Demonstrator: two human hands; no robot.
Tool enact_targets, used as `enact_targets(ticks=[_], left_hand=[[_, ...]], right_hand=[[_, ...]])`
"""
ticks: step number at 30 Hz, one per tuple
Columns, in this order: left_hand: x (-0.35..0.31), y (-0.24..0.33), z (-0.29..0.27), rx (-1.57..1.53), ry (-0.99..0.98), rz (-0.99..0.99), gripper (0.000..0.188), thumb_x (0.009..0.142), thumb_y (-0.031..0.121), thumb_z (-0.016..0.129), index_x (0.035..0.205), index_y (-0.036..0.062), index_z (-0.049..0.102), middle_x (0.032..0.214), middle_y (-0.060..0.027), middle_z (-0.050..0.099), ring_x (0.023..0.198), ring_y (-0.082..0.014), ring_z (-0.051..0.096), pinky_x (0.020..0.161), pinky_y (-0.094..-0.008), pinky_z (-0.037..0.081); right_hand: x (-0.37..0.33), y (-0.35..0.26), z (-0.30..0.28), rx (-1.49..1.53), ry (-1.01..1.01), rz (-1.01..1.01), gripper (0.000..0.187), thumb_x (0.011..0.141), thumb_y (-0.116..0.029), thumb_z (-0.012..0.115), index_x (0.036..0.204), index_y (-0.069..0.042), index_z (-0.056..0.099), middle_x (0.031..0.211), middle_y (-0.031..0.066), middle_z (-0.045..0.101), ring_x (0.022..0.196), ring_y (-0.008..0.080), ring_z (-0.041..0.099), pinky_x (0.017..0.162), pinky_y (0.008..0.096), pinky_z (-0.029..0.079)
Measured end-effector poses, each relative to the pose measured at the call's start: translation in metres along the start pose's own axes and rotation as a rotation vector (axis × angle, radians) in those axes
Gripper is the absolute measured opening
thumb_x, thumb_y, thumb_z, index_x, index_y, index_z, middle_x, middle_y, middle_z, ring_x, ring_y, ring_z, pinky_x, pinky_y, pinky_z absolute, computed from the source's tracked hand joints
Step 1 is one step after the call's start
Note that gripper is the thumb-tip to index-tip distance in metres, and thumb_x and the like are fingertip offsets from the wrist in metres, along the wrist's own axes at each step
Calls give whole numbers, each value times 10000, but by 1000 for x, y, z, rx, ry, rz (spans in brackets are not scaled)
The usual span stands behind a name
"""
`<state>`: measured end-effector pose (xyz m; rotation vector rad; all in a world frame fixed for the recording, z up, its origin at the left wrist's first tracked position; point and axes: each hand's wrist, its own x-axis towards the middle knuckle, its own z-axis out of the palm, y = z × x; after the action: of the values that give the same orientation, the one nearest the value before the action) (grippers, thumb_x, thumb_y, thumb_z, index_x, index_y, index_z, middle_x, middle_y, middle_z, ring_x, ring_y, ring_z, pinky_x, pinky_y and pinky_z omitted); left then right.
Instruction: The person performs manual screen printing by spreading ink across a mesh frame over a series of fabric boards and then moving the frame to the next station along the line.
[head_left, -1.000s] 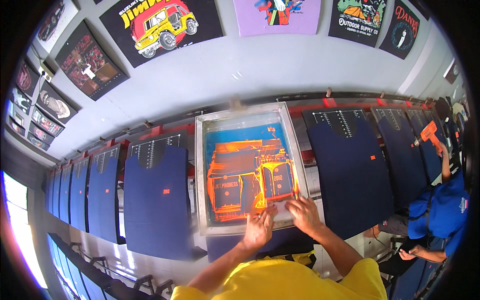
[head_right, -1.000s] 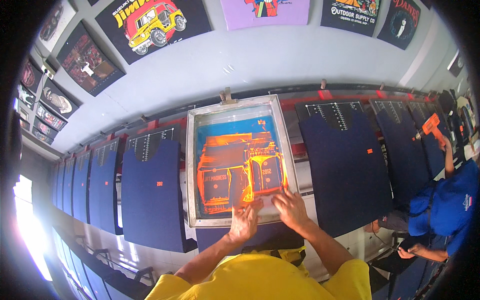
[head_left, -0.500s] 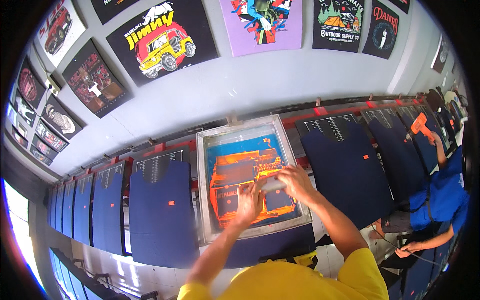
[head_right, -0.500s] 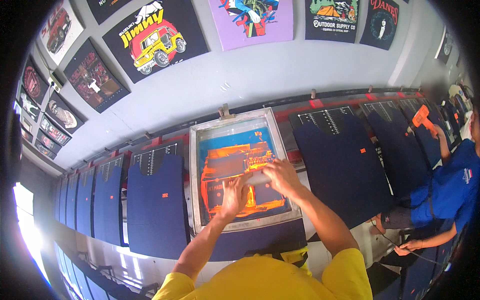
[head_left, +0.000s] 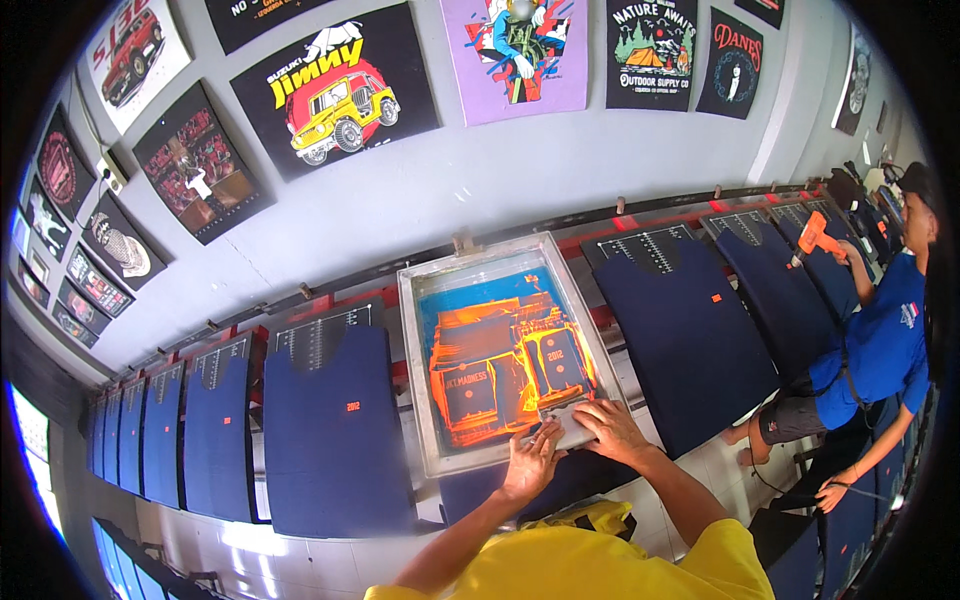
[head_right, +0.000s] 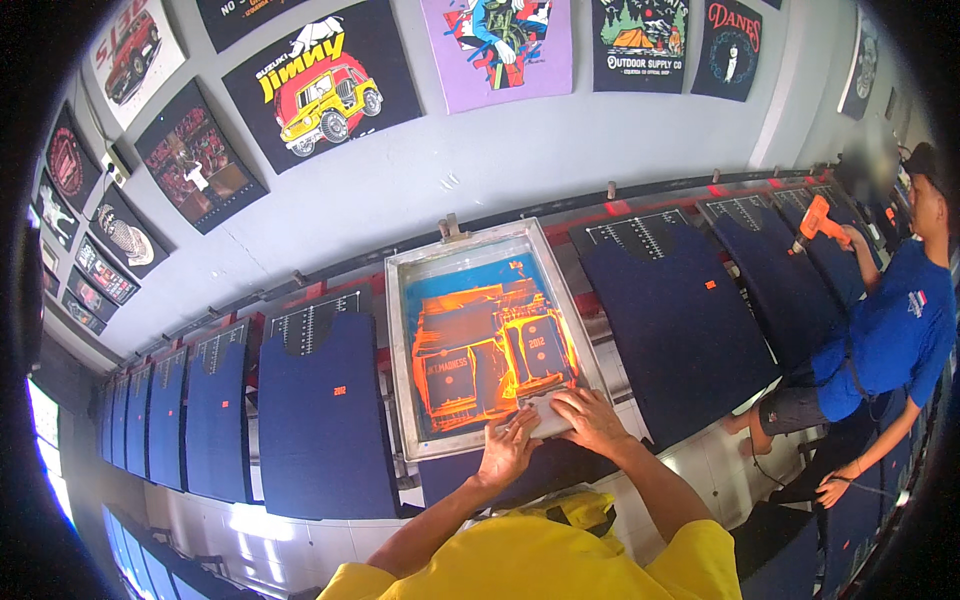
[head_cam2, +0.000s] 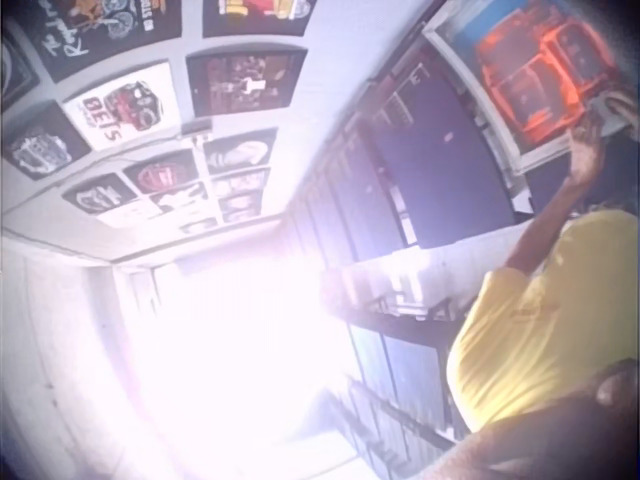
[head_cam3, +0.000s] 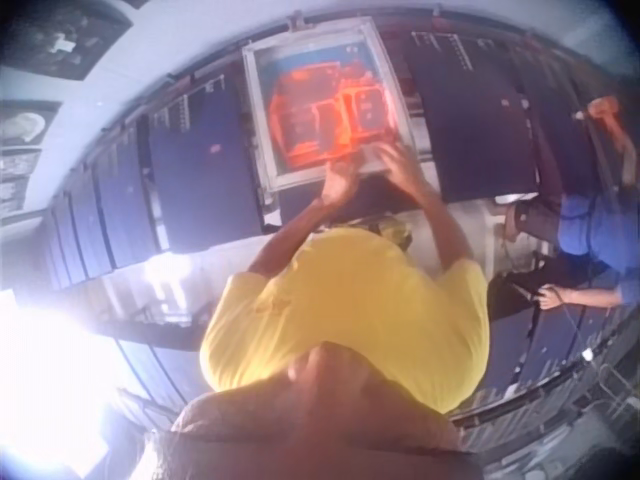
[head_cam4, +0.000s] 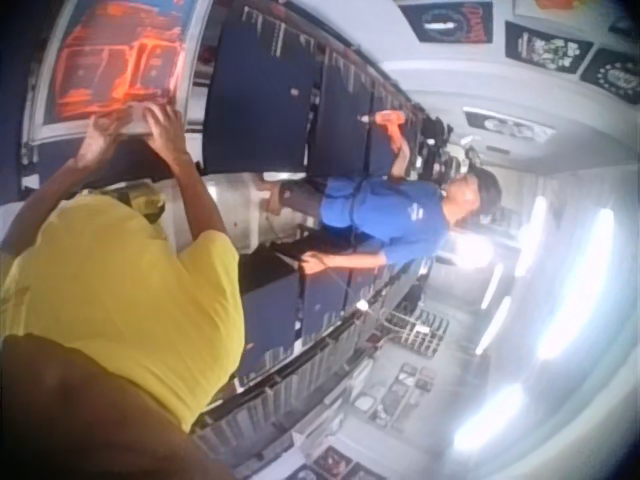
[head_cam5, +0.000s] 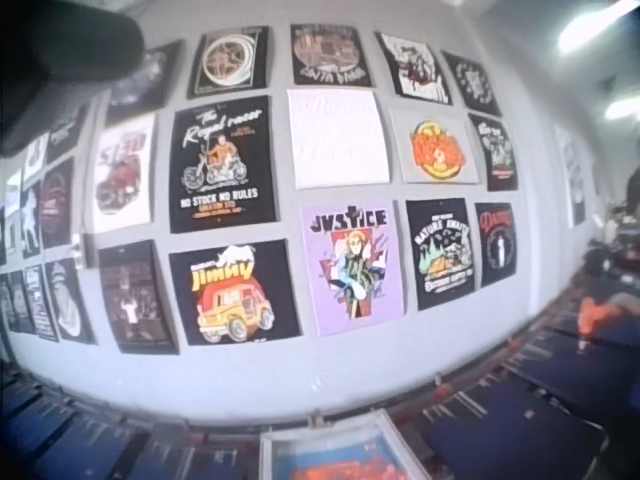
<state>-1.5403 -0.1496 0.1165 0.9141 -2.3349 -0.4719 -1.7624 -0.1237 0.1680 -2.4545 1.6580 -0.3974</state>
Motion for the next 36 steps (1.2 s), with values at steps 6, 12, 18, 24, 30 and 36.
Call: enact_targets(ticks=[6, 12, 18, 24, 30, 36], left_hand=[[-3, -23, -20, -44, -7, 17, 469, 890, 161, 699, 1315, 41, 540, 1234, -140, 636, 1193, -304, 598, 1055, -491, 356], [-30, -122, -56, -146, 406, -470, 581, 905, 55, 635, 1434, -38, 413, 1409, -249, 500, 1340, -400, 461, 1160, -455, 314], [-37, -157, -88, -708, 328, -955, 554, 1027, 230, 513, 1450, -107, 389, 1436, -266, 501, 1327, -318, 497, 1116, -364, 365], [-34, -157, -100, -554, 279, -803, 465, 1029, 238, 527, 1336, -112, 521, 1184, -155, 653, 1018, -216, 620, 910, -312, 477], [-52, -195, -84, -628, 445, -818, 489, 987, 388, 594, 1242, -29, 608, 948, -157, 707, 819, -237, 636, 736, -390, 534], [-16, -147, -126, -599, 432, -674, 435, 1022, 382, 517, 1062, -29, 654, 802, -91, 660, 699, -209, 601, 608, -377, 507]], right_hand=[[-6, 2, -1, 212, 215, 36, 497, 904, -379, 689, 1251, -35, 598, 1318, 145, 574, 1258, 334, 520, 1042, 462, 402], [24, 54, 28, 265, 491, 387, 405, 1002, -289, 579, 1306, -21, 569, 1369, 233, 541, 1292, 398, 500, 1105, 457, 396], [43, 101, 71, 831, 570, 512, 436, 1036, -338, 542, 1313, -2, 573, 1389, 220, 533, 1322, 313, 509, 1093, 386, 410], [44, 106, 100, 701, 614, 543, 363, 999, -264, 586, 1278, -31, 591, 1329, 163, 581, 1271, 298, 543, 1096, 391, 400], [52, 94, 68, 1017, 550, 579, 469, 1011, -360, 593, 1341, -29, 558, 1346, 165, 578, 1325, 223, 508, 1111, 358, 393], [43, 119, 69, 1342, 566, 614, 421, 1055, -259, 462, 1393, -22, 548, 1401, 92, 571, 1303, 171, 513, 1131, 329, 366]])
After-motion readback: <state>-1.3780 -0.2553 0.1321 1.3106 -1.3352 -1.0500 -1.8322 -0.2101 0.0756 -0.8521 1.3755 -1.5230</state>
